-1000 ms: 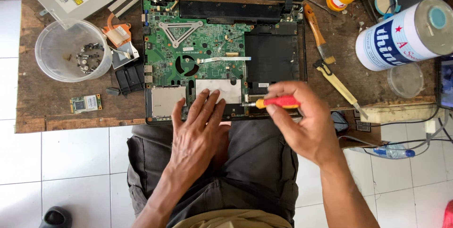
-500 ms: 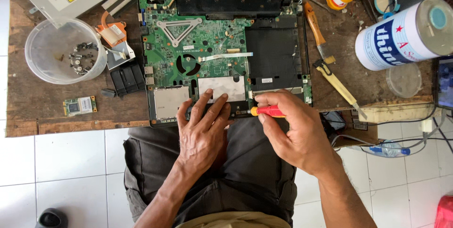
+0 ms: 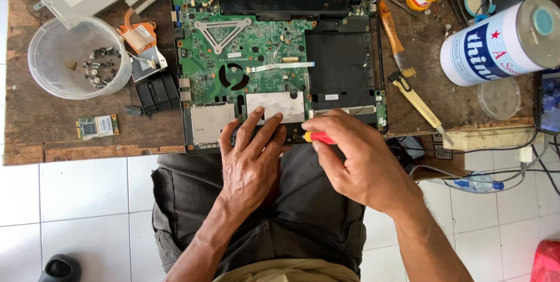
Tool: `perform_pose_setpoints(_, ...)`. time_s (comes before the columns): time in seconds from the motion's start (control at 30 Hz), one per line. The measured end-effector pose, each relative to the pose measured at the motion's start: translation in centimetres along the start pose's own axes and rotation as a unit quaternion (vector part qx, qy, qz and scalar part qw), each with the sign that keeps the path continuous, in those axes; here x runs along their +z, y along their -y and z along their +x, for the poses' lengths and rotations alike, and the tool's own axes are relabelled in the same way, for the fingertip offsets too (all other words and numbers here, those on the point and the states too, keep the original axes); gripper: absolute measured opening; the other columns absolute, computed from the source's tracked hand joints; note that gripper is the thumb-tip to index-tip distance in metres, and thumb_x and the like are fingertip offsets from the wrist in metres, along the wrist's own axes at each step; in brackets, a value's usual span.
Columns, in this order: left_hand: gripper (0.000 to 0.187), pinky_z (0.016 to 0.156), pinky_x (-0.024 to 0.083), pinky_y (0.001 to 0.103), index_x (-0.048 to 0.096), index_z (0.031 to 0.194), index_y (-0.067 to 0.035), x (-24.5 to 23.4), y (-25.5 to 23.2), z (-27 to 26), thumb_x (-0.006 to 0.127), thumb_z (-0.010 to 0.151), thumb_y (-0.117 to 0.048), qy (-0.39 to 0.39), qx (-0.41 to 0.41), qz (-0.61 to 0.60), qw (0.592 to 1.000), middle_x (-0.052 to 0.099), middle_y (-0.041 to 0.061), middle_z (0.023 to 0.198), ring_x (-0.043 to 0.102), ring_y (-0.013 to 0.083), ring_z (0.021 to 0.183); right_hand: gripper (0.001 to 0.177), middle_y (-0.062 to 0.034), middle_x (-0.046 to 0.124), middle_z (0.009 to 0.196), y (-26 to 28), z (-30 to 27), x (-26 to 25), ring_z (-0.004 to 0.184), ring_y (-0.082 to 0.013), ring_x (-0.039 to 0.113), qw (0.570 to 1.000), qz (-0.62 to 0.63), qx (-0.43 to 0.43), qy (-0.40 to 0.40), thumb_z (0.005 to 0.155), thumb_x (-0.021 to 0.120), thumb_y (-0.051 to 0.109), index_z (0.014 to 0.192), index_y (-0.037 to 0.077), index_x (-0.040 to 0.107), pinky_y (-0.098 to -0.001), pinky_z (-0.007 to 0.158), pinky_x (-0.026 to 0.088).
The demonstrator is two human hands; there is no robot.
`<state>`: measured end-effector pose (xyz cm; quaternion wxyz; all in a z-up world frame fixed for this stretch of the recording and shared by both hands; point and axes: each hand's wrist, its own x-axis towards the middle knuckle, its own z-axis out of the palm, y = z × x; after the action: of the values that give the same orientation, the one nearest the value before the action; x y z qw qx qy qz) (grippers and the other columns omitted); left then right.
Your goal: The person uses a screwdriver to remove screws from a circuit board inside an open electronic device. They place the removed screws into a small plastic container and continue unscrewing components from the board.
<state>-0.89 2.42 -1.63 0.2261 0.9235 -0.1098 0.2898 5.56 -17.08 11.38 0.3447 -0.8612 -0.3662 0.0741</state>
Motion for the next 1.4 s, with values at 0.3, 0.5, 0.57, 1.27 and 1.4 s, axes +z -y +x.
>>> perform_pose_setpoints(0.3, 0.018, 0.117, 0.037, 0.053, 0.077, 0.122, -0.014, 0.2, 0.0, -0.3, 0.070, 0.113, -0.028, 0.003, -0.006, -0.002, 1.000, 0.075, 0.001, 0.146, 0.063, 0.0323, 0.145, 0.012, -0.0076, 0.084, 0.098, -0.4, 1.0, 1.2, 0.074, -0.0193, 0.078, 0.969, -0.224, -0.101, -0.031, 0.105, 0.082, 0.011, 0.112, 0.007, 0.073, -0.0357, 0.064, 0.065)
perform_pose_setpoints(0.5, 0.013, 0.116, 0.037, 0.054, 0.077, 0.120, -0.010, -0.3, -0.1, 0.0, 0.069, 0.113, -0.017, -0.001, 0.003, -0.004, 1.000, 0.076, 0.005, 0.144, 0.063, 0.0347, 0.145, 0.026, -0.0048, 0.061, 0.123, 0.5, 2.1, -0.9, 0.085, -0.0242, 0.066, 0.982, -0.115, 0.097, 0.118, 0.109, 0.066, 0.026, 0.130, 0.009, 0.063, -0.0449, 0.068, 0.056)
perform_pose_setpoints(0.57, 0.013, 0.116, 0.037, 0.054, 0.077, 0.121, -0.010, -0.3, -0.1, 0.0, 0.069, 0.112, -0.016, 0.000, 0.004, -0.005, 1.000, 0.075, 0.005, 0.145, 0.063, 0.0347, 0.145, 0.022, -0.0049, 0.061, 0.119, 0.2, 2.0, -0.4, 0.082, -0.0251, 0.065, 0.986, -0.114, 0.072, 0.098, 0.110, 0.064, 0.019, 0.130, 0.010, 0.062, -0.0450, 0.065, 0.055)
perform_pose_setpoints(1.27, 0.019, 0.122, 0.031, 0.061, 0.074, 0.126, -0.009, -0.6, -0.7, 0.1, 0.074, 0.112, -0.022, 0.022, -0.014, -0.022, 0.999, 0.072, 0.008, 0.149, 0.058, 0.0365, 0.150, 0.021, -0.0077, 0.072, 0.092, 0.2, 1.3, 0.7, 0.066, -0.0324, 0.070, 0.959, -0.280, -0.040, 0.005, 0.111, 0.072, 0.026, 0.124, 0.012, 0.064, -0.0476, 0.051, 0.052)
perform_pose_setpoints(1.4, 0.032, 0.124, 0.026, 0.067, 0.070, 0.141, -0.008, -1.8, -0.7, 1.0, 0.068, 0.111, -0.015, 0.067, -0.023, -0.010, 0.997, 0.065, 0.015, 0.157, 0.061, 0.0368, 0.147, 0.032, -0.0087, 0.068, 0.111, 1.0, 1.9, 0.3, 0.077, -0.0238, 0.070, 0.967, -0.245, -0.006, 0.064, 0.112, 0.068, 0.031, 0.136, 0.010, 0.062, -0.0397, 0.047, 0.061)
